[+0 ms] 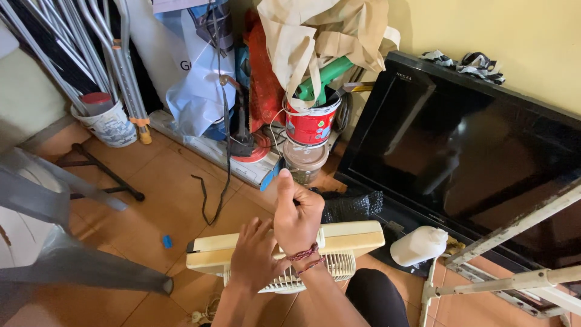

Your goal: Repairing a fan by disassembling and reassembling its components using a screwdriver

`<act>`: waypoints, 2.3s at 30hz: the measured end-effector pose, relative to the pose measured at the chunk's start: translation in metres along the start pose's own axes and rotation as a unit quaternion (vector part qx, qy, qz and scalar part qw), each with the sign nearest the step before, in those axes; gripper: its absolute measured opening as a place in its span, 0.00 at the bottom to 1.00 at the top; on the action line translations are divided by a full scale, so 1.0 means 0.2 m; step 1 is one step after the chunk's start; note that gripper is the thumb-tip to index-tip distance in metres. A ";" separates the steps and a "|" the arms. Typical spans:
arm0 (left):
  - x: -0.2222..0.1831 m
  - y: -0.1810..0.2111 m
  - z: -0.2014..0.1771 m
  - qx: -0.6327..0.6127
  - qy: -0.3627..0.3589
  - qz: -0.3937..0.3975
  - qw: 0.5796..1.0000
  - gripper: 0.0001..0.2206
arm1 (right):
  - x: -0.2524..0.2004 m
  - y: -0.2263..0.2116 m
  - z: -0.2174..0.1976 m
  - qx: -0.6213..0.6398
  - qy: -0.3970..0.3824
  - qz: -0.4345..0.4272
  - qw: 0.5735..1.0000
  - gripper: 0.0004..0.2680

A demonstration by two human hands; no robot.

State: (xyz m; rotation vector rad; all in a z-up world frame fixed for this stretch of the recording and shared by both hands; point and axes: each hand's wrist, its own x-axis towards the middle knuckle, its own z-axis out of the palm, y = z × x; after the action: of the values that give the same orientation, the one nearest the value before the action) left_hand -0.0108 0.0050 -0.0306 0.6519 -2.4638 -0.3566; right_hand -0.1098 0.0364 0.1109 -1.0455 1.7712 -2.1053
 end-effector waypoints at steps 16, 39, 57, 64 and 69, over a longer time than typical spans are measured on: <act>0.06 0.05 -0.12 -0.044 -0.085 -0.020 0.995 0.10 | -0.02 -0.01 0.02 -0.018 0.064 -0.016 0.998 0.21; 0.05 0.05 -0.10 -0.019 -0.009 0.021 1.000 0.12 | -0.02 0.01 0.06 -0.035 0.159 -0.025 0.986 0.21; 0.07 0.13 -0.15 -0.025 -0.009 -0.027 0.999 0.25 | 0.11 -0.01 -0.09 0.074 -0.032 -0.020 0.997 0.20; 0.10 0.19 -0.23 -0.029 -0.016 -0.035 0.999 0.26 | 0.22 -0.32 -0.57 0.182 -0.141 -0.020 0.973 0.16; 0.10 0.17 -0.17 -0.058 -0.030 -0.057 0.996 0.29 | 0.24 -0.03 -0.81 -0.075 -0.240 -0.063 0.966 0.14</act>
State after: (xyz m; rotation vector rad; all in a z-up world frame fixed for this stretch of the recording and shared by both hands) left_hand -0.0192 0.0200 0.0185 0.7434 -2.4467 -0.5662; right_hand -0.2440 0.1368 0.1303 -1.5865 1.6662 -1.6037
